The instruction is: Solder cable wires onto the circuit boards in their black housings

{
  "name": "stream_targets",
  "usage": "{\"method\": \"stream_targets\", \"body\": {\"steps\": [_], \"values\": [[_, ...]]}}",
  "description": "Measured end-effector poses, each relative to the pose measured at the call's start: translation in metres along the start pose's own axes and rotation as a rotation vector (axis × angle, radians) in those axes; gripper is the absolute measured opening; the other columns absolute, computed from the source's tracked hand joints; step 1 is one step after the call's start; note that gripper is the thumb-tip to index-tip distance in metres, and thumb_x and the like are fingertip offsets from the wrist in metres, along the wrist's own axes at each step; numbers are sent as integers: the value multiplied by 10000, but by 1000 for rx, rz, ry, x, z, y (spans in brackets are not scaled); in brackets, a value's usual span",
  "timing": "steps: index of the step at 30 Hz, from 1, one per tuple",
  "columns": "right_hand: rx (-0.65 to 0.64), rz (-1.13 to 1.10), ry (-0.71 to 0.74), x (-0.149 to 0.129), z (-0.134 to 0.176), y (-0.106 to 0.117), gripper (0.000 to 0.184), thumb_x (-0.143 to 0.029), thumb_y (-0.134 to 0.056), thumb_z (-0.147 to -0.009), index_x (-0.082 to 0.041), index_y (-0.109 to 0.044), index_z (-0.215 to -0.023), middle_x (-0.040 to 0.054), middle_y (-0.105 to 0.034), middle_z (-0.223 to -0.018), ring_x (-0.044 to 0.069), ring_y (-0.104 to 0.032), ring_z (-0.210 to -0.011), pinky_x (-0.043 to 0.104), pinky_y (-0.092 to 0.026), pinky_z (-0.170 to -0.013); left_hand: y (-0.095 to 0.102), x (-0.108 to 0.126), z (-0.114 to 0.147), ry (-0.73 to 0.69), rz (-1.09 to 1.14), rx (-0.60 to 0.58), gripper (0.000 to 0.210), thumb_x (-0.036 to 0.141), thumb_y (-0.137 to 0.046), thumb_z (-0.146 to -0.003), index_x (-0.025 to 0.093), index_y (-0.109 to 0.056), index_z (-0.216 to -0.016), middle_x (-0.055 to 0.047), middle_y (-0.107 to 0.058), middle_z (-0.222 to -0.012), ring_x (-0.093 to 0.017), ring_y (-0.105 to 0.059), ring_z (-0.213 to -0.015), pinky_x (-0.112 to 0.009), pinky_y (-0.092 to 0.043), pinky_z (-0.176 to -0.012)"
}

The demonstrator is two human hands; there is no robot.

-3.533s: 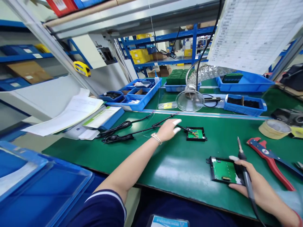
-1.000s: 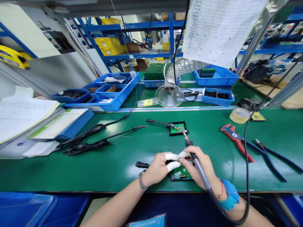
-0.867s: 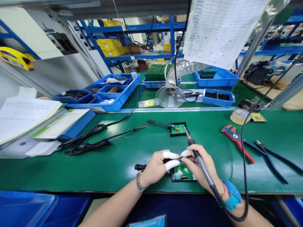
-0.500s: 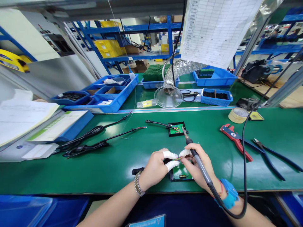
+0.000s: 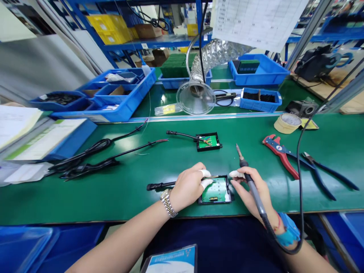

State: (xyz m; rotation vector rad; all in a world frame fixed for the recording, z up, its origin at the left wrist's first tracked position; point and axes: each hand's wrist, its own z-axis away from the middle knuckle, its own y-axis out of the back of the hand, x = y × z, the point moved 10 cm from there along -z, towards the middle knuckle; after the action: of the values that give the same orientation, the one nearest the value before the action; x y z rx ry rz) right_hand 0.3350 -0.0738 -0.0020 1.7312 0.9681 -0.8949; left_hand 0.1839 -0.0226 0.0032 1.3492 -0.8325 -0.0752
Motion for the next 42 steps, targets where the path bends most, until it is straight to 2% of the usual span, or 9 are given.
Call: {"method": "stream_targets", "body": {"steps": [5,9,11,14,16,21,26,35,42], "values": [[0,98,57,-7,9,11,183,-237,-590,-785,-225,-524,-956,28,-638,-880,136,-628,-694,243,-514,-665,-10,19,-2,-94,-181,22,112,213,-533,-831,170,-632,-800,-48,-569,-902,-190,-507,-820,-308,-450,-690],[-23,166,108,-21,17,18,90,-170,-544,-819,-232,-558,-882,10,-651,-811,144,-638,-713,235,-511,-659,-15,15,-3,-113,-187,43,105,195,-534,-830,173,-632,-800,-41,-611,-893,-198,-496,-828,-318,-446,-692],[-55,204,171,-30,23,22,155,-149,-537,-821,-241,-577,-939,12,-655,-796,154,-636,-693,254,-514,-645,-16,9,-2,-104,-166,43,96,203,-545,-825,179,-634,-798,-28,-630,-874,-197,-502,-820,-317,-445,-695],[-78,269,293,-45,33,28,355,-140,-580,-784,-258,-553,-1118,25,-639,-785,179,-621,-678,293,-508,-607,-17,4,-2,-88,-134,46,80,198,-558,-814,182,-633,-791,-16,-642,-854,-193,-512,-821,-314,-445,-697],[-96,283,321,-50,37,30,403,-122,-586,-765,-267,-551,-1140,24,-618,-758,176,-606,-665,298,-497,-590,-16,4,-2,-85,-128,57,74,191,-563,-804,180,-632,-780,-19,-643,-842,-193,-517,-824,-312,-444,-693],[-155,244,249,-42,33,17,279,-104,-563,-769,-229,-612,-1013,28,-616,-741,153,-589,-653,283,-486,-584,-15,4,-3,-71,-114,59,70,160,-564,-781,178,-630,-768,-22,-646,-824,-193,-525,-822,-305,-446,-681],[-167,227,201,-33,26,5,232,-136,-557,-791,-215,-623,-999,30,-636,-777,142,-594,-674,276,-492,-631,-15,2,-2,-69,-113,64,90,122,-564,-754,168,-633,-790,-18,-650,-835,-192,-531,-829,-305,-452,-680],[-184,204,143,-25,20,7,188,-165,-578,-792,-205,-651,-961,26,-657,-805,143,-612,-695,254,-483,-635,-15,3,0,-96,-127,89,93,128,-550,-763,158,-635,-786,-24,-653,-839,-191,-537,-831,-296,-454,-657],[-194,164,88,-15,17,7,200,-163,-588,-796,-238,-647,-971,5,-671,-843,145,-619,-748,263,-479,-699,-15,4,0,-105,-142,91,98,130,-547,-764,153,-640,-788,-25,-648,-831,-194,-534,-824,-299,-453,-655]]}}
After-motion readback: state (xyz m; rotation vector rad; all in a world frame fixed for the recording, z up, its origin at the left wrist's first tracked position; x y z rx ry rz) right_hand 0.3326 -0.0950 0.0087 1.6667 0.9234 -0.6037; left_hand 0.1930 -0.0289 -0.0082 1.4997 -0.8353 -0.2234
